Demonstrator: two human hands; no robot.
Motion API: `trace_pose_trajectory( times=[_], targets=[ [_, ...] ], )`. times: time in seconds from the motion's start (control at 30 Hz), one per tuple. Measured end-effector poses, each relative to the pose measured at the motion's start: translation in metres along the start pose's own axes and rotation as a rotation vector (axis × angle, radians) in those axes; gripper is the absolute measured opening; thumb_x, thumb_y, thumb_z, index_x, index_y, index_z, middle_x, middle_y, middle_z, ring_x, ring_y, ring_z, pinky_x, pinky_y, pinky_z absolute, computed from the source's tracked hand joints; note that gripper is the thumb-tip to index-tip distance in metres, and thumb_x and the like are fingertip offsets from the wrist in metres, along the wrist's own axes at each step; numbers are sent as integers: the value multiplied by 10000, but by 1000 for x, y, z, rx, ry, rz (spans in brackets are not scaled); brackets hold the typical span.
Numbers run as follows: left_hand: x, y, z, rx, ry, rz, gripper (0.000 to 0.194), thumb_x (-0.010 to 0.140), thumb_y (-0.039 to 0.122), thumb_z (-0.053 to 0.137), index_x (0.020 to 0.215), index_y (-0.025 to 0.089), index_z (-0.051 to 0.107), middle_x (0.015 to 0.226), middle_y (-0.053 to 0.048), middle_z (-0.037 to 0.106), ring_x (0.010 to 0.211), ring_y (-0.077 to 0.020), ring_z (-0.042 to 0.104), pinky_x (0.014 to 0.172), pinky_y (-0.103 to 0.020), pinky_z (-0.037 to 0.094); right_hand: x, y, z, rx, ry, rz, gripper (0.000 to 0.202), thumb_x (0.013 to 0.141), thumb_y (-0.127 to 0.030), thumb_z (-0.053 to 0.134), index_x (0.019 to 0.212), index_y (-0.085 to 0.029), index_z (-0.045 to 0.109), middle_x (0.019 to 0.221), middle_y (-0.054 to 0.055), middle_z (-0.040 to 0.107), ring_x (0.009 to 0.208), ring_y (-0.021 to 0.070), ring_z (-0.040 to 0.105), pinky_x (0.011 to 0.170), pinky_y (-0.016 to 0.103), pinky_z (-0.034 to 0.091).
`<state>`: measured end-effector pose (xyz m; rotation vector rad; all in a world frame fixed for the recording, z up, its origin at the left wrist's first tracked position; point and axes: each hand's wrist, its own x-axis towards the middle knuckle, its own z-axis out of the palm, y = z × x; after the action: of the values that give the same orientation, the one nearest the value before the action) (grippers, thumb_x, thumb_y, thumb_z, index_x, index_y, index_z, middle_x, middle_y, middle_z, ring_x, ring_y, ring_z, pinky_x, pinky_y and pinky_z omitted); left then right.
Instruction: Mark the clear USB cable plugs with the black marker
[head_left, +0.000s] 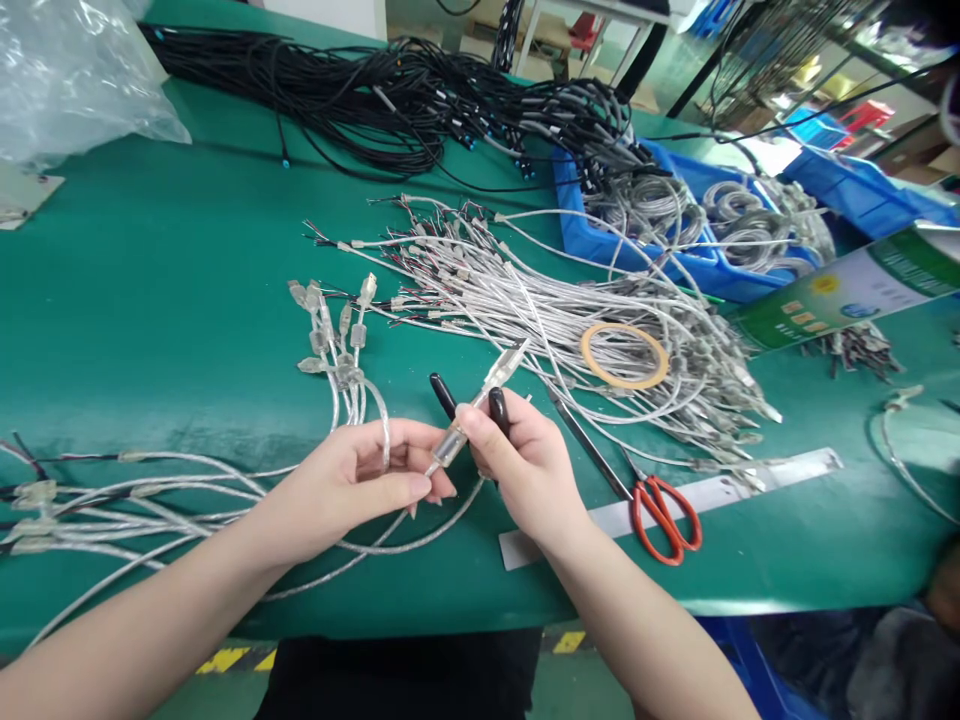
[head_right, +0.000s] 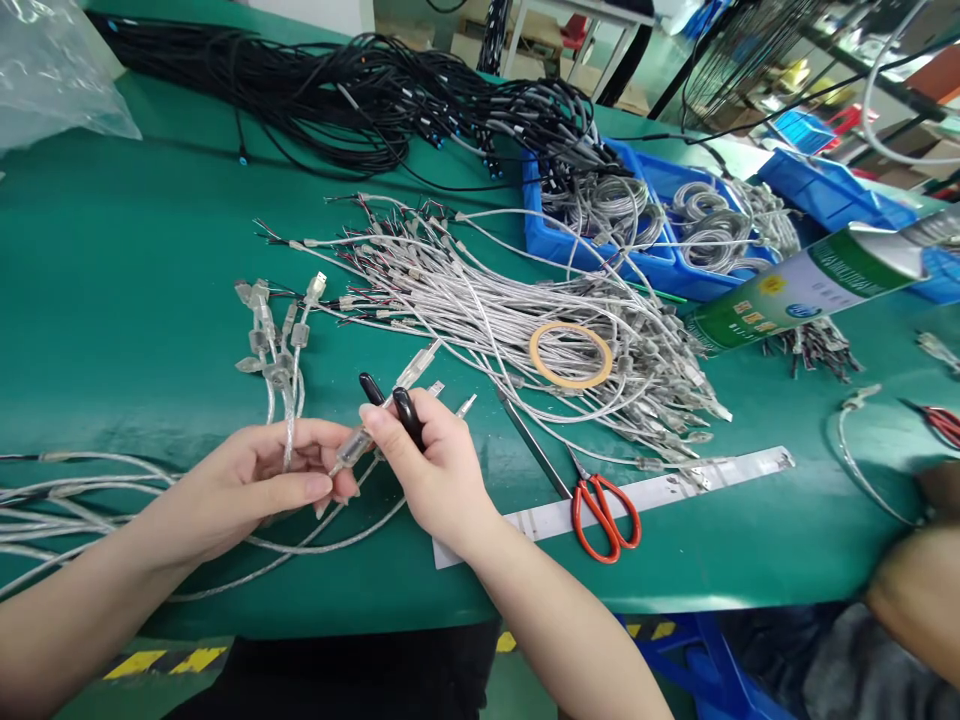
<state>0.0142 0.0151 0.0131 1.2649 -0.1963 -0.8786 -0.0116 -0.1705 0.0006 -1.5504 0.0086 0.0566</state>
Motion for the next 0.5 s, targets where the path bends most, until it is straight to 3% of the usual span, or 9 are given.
trace_pose_trajectory(
  times=[0.13, 0.33, 0.5],
  targets=[
    [-4, 3, 4, -41, 124, -46, 225, 788, 196, 724, 1012, 171, 714, 749, 11, 656, 692, -85, 612, 656, -157, 462, 1, 0, 0, 19, -21, 21, 358, 928, -439, 593, 741, -154, 484, 637, -24, 401, 560, 66, 334, 492, 198, 277],
    [2, 0, -1, -35, 18, 2, 251, 809, 207, 739, 1049, 197, 665, 773, 13, 658, 822, -124, 679, 724, -165, 504, 2, 0, -1, 51, -23, 41, 343, 924, -430, 596, 746, -148, 514, 626, -25, 388, 540, 61, 322, 492, 196, 289],
    [-3, -4, -4, -13, 41, 26, 257, 813, 236, 750, 1041, 238, 631, 769, 51, 621, 852, -106, 690, 752, -121, 506, 2, 0, 1, 124, -55, 27, 258, 935, -398, 581, 863, -155, 629, 649, -14, 467, 572, 70, 409, 546, 193, 361]
  ],
)
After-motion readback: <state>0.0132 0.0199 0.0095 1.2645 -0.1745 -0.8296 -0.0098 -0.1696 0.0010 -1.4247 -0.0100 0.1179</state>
